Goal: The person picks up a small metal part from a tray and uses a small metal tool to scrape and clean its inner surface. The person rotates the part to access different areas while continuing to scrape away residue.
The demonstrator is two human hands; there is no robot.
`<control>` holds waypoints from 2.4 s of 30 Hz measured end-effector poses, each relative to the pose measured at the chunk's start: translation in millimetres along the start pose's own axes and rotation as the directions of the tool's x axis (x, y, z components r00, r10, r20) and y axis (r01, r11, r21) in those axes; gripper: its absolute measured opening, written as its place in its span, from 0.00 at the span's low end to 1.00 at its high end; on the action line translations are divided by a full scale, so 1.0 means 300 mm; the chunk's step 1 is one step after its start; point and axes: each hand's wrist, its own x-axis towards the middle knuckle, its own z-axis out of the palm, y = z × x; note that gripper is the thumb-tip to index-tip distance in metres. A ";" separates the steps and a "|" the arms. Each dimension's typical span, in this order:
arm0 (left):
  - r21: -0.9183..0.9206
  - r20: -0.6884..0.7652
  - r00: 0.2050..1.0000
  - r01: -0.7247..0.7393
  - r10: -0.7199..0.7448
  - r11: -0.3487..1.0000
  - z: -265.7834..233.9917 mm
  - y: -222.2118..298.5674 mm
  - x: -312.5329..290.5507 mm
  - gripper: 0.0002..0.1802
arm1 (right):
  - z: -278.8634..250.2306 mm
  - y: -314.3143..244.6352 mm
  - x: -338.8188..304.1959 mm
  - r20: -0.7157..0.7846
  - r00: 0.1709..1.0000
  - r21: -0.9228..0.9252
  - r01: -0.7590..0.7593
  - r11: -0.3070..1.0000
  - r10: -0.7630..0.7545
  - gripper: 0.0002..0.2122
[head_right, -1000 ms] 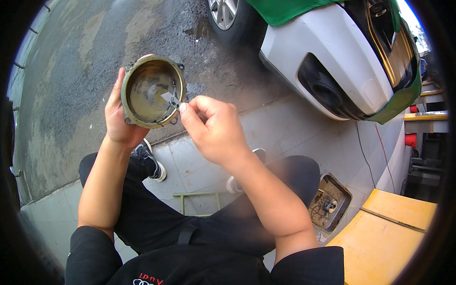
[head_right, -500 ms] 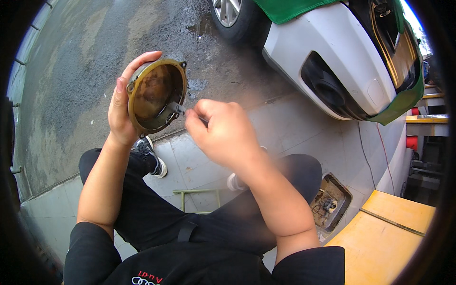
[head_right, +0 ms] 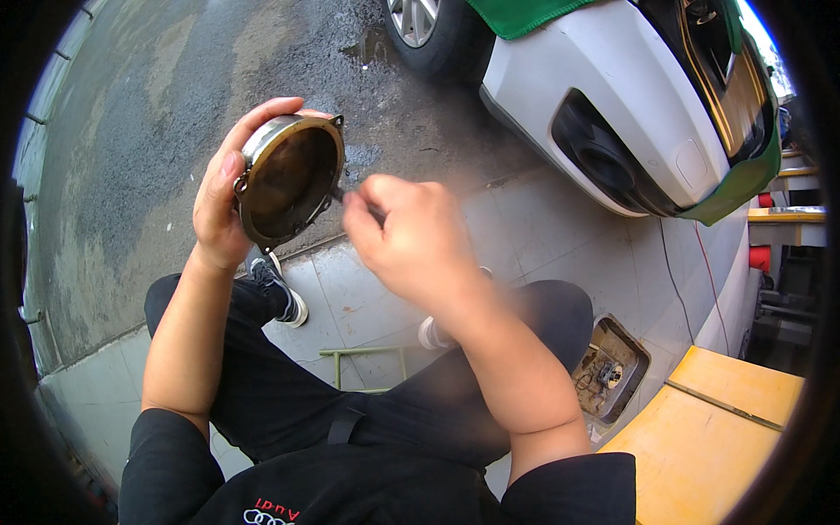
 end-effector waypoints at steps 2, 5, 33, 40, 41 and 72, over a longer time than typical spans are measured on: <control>0.013 -0.017 1.000 0.020 -0.019 1.000 -0.002 0.003 -0.002 0.35 | -0.002 0.005 0.005 -0.070 0.996 -0.063 0.043 0.997 -0.048 0.11; -0.001 -0.021 0.999 0.030 -0.030 1.000 -0.005 0.004 -0.003 0.35 | 0.002 0.008 0.007 -0.069 0.996 -0.106 0.050 0.993 -0.058 0.11; -0.104 -0.112 0.988 -0.117 0.105 0.988 -0.003 -0.002 -0.011 0.39 | 0.069 -0.026 -0.043 0.276 0.945 0.324 -0.265 0.908 0.177 0.12; -0.095 -0.122 0.982 -0.159 0.147 0.983 0.001 -0.005 -0.013 0.40 | 0.084 -0.023 -0.046 0.143 0.987 0.260 -0.108 0.960 0.073 0.12; -0.092 -0.126 0.979 -0.174 0.162 0.980 0.001 -0.006 -0.012 0.41 | 0.091 -0.026 -0.053 0.188 0.978 0.303 -0.151 0.941 0.096 0.12; 0.080 0.042 0.932 -0.362 0.359 0.929 -0.018 0.014 -0.035 0.45 | 0.049 -0.037 -0.049 0.414 0.909 0.473 -0.258 0.842 0.045 0.11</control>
